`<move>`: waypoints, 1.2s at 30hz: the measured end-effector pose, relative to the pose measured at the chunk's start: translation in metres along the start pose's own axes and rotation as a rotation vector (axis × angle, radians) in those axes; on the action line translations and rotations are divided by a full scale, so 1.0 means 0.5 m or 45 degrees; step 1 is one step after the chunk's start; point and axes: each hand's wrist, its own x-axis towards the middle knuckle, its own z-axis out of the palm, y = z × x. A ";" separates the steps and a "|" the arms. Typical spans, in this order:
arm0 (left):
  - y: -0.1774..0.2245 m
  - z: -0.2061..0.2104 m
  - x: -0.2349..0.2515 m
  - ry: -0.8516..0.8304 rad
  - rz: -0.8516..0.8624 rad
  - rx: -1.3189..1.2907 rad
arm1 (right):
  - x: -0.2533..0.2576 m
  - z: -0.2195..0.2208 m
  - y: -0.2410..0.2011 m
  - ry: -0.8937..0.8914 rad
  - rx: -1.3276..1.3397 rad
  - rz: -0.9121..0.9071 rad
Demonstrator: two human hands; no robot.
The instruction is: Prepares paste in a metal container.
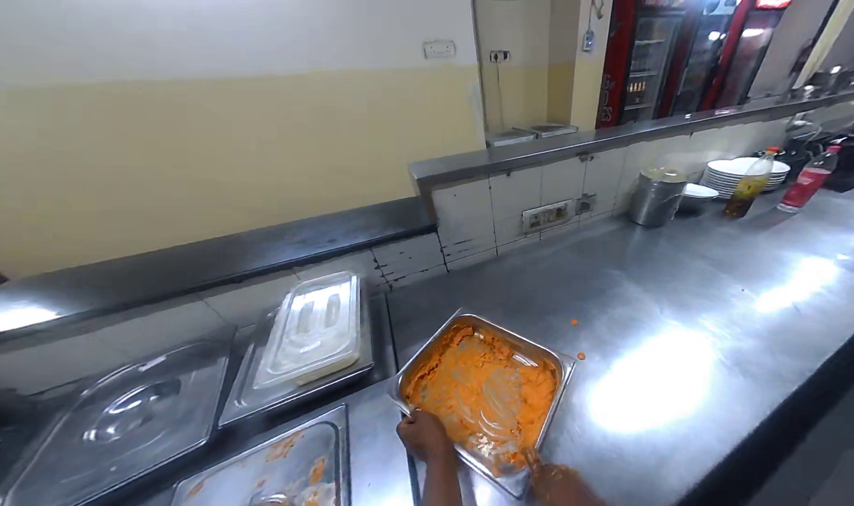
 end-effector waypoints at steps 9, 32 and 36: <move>-0.045 -0.116 -0.019 0.239 0.539 -0.129 | 0.075 -0.127 0.172 0.039 -0.271 -0.103; -0.100 -0.115 -0.033 -0.051 0.178 0.011 | 0.044 -0.108 0.074 -0.145 -0.147 -0.033; -0.111 -0.098 -0.066 0.021 0.125 -0.048 | 0.039 -0.038 -0.001 -0.150 -0.095 -0.091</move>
